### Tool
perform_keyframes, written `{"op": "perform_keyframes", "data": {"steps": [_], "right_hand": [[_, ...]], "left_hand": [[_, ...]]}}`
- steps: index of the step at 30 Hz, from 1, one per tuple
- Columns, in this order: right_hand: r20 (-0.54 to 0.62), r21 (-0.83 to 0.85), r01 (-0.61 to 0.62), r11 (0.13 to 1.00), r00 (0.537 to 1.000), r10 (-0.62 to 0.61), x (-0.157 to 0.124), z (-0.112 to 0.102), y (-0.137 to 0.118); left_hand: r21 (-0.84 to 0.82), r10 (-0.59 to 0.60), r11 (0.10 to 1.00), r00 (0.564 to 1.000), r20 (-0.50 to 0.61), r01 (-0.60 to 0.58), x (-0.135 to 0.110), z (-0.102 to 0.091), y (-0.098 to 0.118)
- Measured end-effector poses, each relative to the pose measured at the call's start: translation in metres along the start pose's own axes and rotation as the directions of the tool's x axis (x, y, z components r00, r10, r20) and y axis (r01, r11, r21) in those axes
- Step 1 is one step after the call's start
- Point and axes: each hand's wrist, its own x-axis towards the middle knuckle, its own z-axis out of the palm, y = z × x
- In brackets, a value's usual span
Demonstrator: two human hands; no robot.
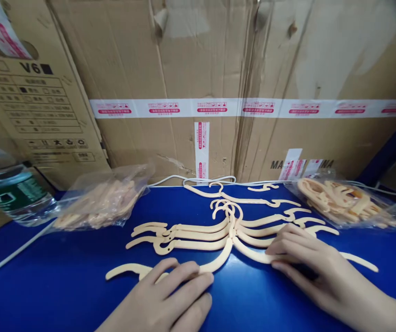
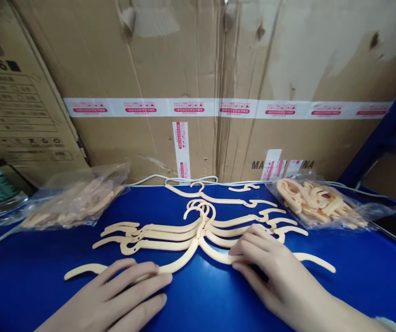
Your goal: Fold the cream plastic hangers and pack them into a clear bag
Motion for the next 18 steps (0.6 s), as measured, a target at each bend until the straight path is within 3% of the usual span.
{"op": "perform_keyframes", "data": {"steps": [4,18], "right_hand": [[0.005,-0.046,-0.011,0.999,1.000,0.011,0.000,0.001,0.004],[-0.062,-0.067,-0.102,0.993,0.993,0.098,-0.001,0.006,0.022]], "left_hand": [[0.216,0.063,0.974,0.998,0.023,-0.067,0.001,0.000,-0.005],[0.335,0.085,0.939,0.996,-0.019,-0.073,-0.006,0.018,-0.010]]}}
